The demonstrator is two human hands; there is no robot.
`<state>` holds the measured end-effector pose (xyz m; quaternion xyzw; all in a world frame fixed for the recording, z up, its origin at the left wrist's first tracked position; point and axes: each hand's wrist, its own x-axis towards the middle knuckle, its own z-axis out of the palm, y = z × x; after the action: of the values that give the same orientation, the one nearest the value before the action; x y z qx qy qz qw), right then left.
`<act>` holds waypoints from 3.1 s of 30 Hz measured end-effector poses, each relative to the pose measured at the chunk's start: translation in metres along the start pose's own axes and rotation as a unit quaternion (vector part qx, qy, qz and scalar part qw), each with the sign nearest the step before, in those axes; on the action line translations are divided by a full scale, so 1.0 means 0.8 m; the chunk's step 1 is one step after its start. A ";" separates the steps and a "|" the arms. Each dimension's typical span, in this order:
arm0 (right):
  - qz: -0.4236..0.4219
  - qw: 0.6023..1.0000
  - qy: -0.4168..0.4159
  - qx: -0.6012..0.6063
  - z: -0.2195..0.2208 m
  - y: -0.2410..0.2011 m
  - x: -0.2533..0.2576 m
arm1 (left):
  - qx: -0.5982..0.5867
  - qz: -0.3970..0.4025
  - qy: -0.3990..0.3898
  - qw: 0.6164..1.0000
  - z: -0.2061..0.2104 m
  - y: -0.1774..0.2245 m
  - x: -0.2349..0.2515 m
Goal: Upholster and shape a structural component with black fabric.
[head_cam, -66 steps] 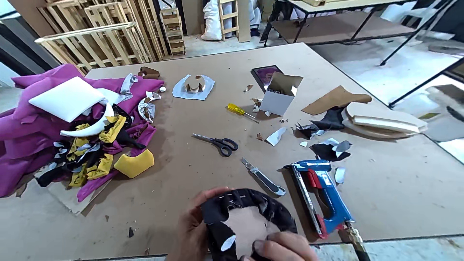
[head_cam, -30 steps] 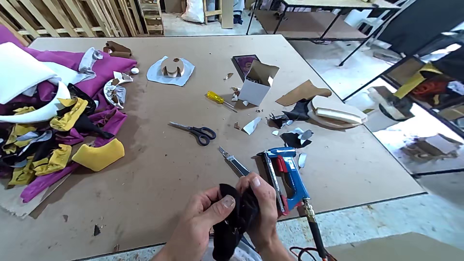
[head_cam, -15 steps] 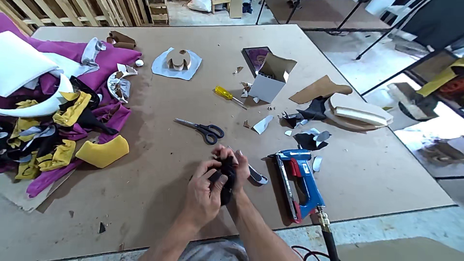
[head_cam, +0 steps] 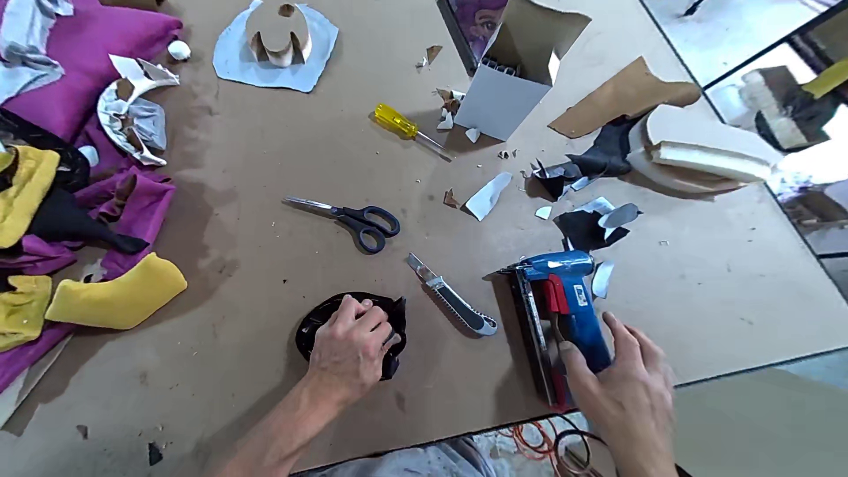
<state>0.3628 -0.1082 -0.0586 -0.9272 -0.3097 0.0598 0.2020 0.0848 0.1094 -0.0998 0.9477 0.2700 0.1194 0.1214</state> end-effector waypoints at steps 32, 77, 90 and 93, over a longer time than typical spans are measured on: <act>-0.002 0.958 -0.280 -0.056 -0.016 -0.210 -0.138 | -0.098 0.017 0.035 0.994 0.013 -0.011 -0.001; 0.009 0.876 -0.342 0.341 0.094 -0.191 -0.051 | -0.261 -0.256 0.006 0.931 -0.043 -0.032 -0.038; -0.125 0.919 -0.329 0.177 0.035 -0.204 -0.091 | -0.130 -0.238 -0.087 0.959 -0.121 0.028 -0.058; -0.226 0.947 -0.218 0.072 0.048 -0.196 -0.116 | -0.117 -0.266 -0.176 0.940 -0.127 0.040 -0.058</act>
<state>0.1931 -0.0372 -0.0301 -0.7804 -0.5424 0.2349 0.2038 0.0325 0.0750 -0.0023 0.8261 0.4711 -0.0557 0.3041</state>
